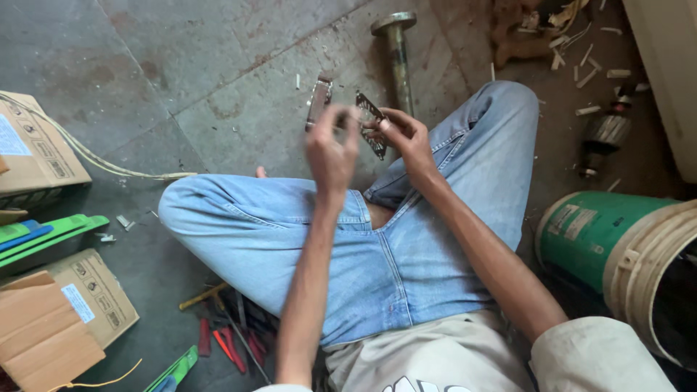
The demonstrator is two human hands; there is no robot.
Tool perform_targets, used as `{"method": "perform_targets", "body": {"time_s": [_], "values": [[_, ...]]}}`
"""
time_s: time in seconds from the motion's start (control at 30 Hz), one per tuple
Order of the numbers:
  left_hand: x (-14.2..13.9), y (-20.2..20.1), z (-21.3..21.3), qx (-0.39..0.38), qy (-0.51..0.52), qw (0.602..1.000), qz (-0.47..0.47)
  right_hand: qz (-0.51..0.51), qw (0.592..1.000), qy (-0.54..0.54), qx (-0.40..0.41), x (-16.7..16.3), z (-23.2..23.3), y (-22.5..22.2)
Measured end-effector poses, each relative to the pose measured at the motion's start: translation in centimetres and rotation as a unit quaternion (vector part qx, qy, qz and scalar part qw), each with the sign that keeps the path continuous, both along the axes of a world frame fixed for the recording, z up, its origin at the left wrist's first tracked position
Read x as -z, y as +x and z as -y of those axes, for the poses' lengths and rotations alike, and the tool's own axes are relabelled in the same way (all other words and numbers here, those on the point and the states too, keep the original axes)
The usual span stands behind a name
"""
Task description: The person sits on the floor disassembling electric motor components. They pry apart stator laminations and mounting plates by hand, use a mallet-like tool to press and fit parts, and place separated motor housings and armatures into a bucket.
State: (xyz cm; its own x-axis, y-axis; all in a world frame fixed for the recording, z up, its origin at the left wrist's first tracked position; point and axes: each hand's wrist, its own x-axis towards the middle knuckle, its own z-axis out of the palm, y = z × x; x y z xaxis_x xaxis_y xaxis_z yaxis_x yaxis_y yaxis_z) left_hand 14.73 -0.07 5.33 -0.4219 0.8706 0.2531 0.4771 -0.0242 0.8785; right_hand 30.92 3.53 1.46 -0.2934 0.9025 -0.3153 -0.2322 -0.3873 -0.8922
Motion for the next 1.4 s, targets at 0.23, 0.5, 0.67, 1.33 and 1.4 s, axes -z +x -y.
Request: {"method": "perform_targets", "body": {"time_s": [0.23, 0.5, 0.67, 1.33, 1.4], "values": [[4.8, 0.4, 0.1, 0.050, -0.127, 0.961, 0.242, 0.094, 0.984, 0.147, -0.032, 0.3, 1.1, -0.7], [7.6, -1.3, -0.5, 0.132, -0.129, 0.865, 0.466, 0.194, 0.939, 0.270, -0.083, -2.6, 2.0, -1.5], [5.3, -1.7, -0.5, 0.178, -0.100, 0.901, 0.383, 0.156, 0.973, 0.162, -0.057, -1.3, 0.9, -1.5], [4.1, -2.4, -1.3, 0.195, -0.091, 0.925, 0.314, 0.107, 0.992, 0.066, -0.032, 0.9, 0.3, 0.0], [3.8, -2.7, -1.2, 0.223, -0.091, 0.938, 0.249, 0.012, 1.000, 0.021, 0.011, 0.9, -0.2, 0.4]]}}
